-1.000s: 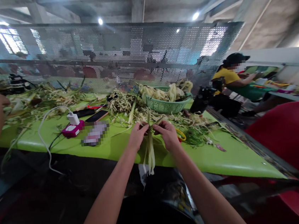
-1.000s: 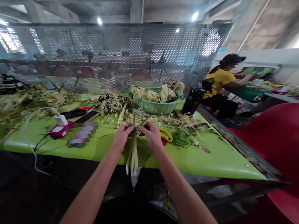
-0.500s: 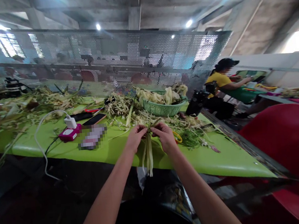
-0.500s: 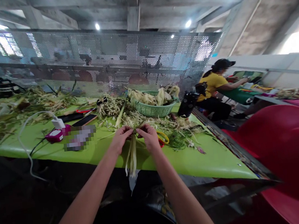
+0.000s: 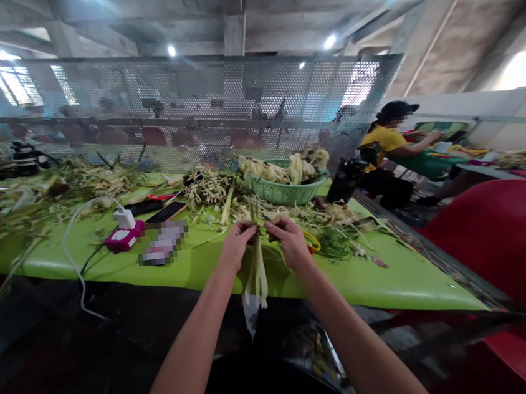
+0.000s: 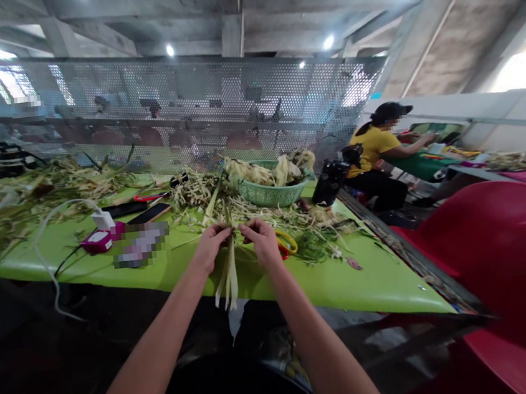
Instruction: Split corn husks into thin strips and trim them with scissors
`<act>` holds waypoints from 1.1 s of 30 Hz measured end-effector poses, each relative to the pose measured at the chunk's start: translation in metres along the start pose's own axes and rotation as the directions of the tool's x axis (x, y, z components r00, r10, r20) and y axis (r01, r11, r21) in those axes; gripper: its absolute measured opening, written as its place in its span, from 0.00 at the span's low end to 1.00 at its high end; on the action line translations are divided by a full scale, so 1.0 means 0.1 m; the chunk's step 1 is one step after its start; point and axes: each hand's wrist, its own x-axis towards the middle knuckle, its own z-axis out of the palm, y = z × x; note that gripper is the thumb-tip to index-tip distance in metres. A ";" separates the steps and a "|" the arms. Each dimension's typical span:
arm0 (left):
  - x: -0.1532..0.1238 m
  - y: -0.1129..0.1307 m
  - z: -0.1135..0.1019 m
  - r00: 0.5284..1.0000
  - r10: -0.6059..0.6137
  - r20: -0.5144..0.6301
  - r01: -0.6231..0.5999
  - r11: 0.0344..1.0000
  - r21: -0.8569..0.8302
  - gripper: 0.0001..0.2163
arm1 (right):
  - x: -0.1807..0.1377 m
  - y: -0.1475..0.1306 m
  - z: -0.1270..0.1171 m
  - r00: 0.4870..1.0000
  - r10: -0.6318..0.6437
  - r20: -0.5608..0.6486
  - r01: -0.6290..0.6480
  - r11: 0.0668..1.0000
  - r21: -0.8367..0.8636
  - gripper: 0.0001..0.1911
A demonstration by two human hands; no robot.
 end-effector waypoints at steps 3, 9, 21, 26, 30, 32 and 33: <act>0.02 -0.01 -0.02 1.000 -0.008 0.002 0.008 1.000 -0.006 0.12 | 0.00 -0.01 0.00 1.000 -0.006 0.014 0.006 1.000 0.000 0.16; 0.07 -0.08 -0.06 0.997 0.039 0.061 -0.045 0.994 0.099 0.10 | 0.00 -0.01 0.02 0.999 0.004 0.045 -0.004 1.000 0.006 0.14; 0.00 0.00 -0.02 0.999 0.005 0.048 -0.005 1.000 0.000 0.10 | 0.02 0.03 0.02 1.000 0.002 0.009 -0.003 1.000 0.012 0.15; 0.02 -0.02 -0.03 1.000 0.005 0.000 -0.005 1.000 0.007 0.12 | 0.01 0.02 0.01 1.000 0.021 0.002 -0.022 0.999 0.032 0.15; 0.06 -0.02 -0.05 0.993 0.054 -0.102 -0.058 0.998 -0.036 0.13 | -0.02 -0.01 0.03 0.995 0.086 0.053 -0.087 0.996 0.027 0.17; 0.09 -0.01 -0.05 0.985 0.079 -0.153 -0.092 0.993 -0.079 0.13 | -0.04 -0.02 0.04 0.984 0.131 0.119 -0.130 0.991 -0.017 0.19; 0.10 0.00 -0.05 0.978 0.090 -0.185 -0.111 0.989 -0.102 0.13 | -0.05 -0.02 0.05 0.976 0.153 0.158 -0.148 0.988 -0.039 0.19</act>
